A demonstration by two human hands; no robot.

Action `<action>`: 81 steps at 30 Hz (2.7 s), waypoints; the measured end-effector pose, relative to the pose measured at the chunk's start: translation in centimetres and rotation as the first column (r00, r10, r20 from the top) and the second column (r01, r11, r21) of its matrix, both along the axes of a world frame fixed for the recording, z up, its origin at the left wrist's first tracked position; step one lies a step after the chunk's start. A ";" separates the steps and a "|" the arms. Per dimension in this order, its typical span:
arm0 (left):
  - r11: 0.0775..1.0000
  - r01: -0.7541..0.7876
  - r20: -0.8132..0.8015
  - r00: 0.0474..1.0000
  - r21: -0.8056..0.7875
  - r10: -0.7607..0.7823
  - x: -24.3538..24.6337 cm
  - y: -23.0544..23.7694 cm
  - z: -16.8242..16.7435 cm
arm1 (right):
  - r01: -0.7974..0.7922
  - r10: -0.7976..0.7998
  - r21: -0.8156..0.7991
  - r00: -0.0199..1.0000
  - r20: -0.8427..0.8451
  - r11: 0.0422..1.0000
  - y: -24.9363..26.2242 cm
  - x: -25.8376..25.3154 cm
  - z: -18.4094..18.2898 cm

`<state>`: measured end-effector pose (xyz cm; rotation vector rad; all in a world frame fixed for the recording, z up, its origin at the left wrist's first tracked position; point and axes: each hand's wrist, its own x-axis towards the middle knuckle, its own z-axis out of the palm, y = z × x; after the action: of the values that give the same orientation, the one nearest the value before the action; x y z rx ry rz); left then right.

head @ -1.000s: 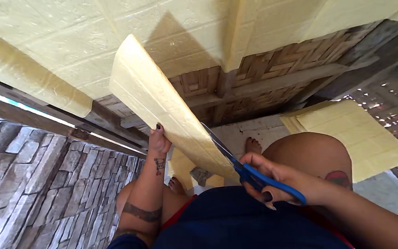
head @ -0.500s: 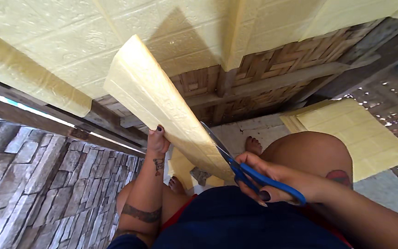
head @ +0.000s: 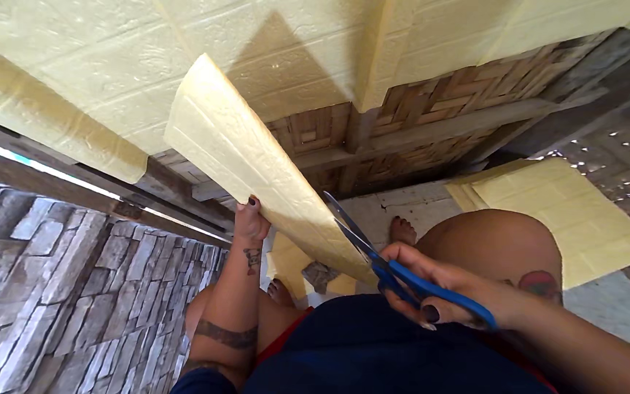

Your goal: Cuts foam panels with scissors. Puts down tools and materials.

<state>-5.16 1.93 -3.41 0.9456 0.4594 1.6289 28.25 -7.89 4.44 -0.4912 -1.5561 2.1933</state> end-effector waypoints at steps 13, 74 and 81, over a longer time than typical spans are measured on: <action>1.000 -0.010 0.004 1.000 -0.010 0.011 0.1 -0.2 0.0 | 0.044 -0.044 0.028 0.999 -0.005 0.999 -0.2 -0.6 -0.1; 0.984 -0.053 -0.002 0.999 -0.168 0.054 1.0 -0.2 0.1 | 0.216 -0.223 0.111 0.973 0.059 0.970 -0.3 -1.1 -0.5; 0.984 -0.059 -0.038 0.998 -0.166 0.054 0.6 0.0 -0.2 | 0.137 -0.139 0.055 0.990 0.038 0.989 -0.1 -0.5 -0.3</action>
<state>-4.53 1.97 -3.59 0.8415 0.6409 1.6002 27.71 -8.02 4.16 -0.6132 -1.5474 2.0458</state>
